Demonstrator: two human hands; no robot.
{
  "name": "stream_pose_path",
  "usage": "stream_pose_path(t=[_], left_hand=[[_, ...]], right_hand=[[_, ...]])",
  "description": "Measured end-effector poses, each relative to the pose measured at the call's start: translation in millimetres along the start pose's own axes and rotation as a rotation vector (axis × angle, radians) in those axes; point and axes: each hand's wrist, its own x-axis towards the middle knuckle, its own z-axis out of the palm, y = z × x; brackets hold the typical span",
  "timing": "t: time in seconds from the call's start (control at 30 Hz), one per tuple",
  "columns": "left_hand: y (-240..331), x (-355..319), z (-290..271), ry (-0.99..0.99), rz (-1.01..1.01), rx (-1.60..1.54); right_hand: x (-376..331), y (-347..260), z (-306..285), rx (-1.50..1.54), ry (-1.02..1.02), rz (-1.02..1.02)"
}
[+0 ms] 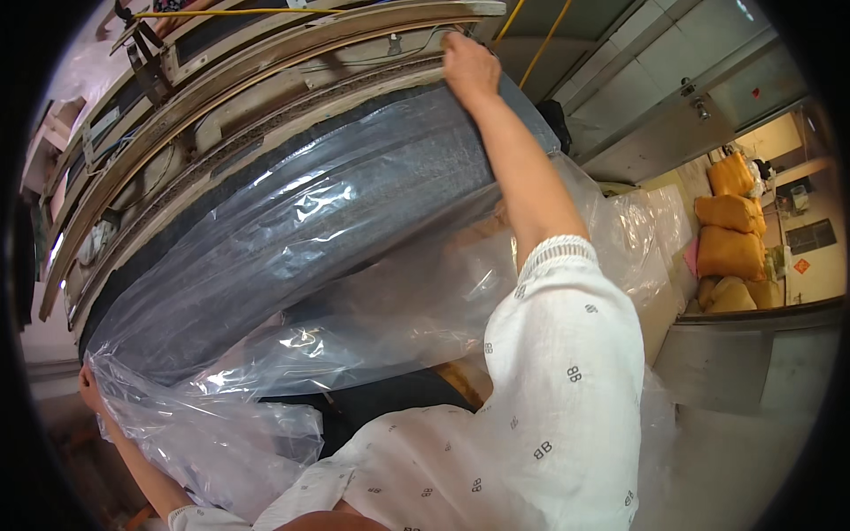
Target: Manually wrapping or packaging large foam or plastic-wrapped items in an industrial setting.
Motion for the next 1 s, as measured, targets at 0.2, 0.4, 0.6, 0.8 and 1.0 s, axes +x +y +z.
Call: stream_pose_path(t=[0.2,0.4,0.6,0.8,1.0], left_hand=[[-4.3,-3.3,-2.4,0.010,-0.025,0.025],[-7.9,-26.4,4.5,0.108,-0.105,-0.043],[88.9,-42.0,0.6,0.295,-0.080,-0.024],[116.9,-63.9,-8.6,0.382,-0.171,-0.205],[122.6,-65.2,2.3,0.516,-0.128,-0.317]], right_hand=[[14.1,32.5,-3.1,-0.154,-0.087,0.138],[13.5,3.0,-9.8,-0.187,-0.304,0.070],[-25.3,-140.8,-25.1,-0.068,-0.252,-0.128],[-67.3,-341.6,-25.8,0.165,-0.221,-0.364],[-98.8,-523.7,-17.6,0.336,-0.169,-0.572]])
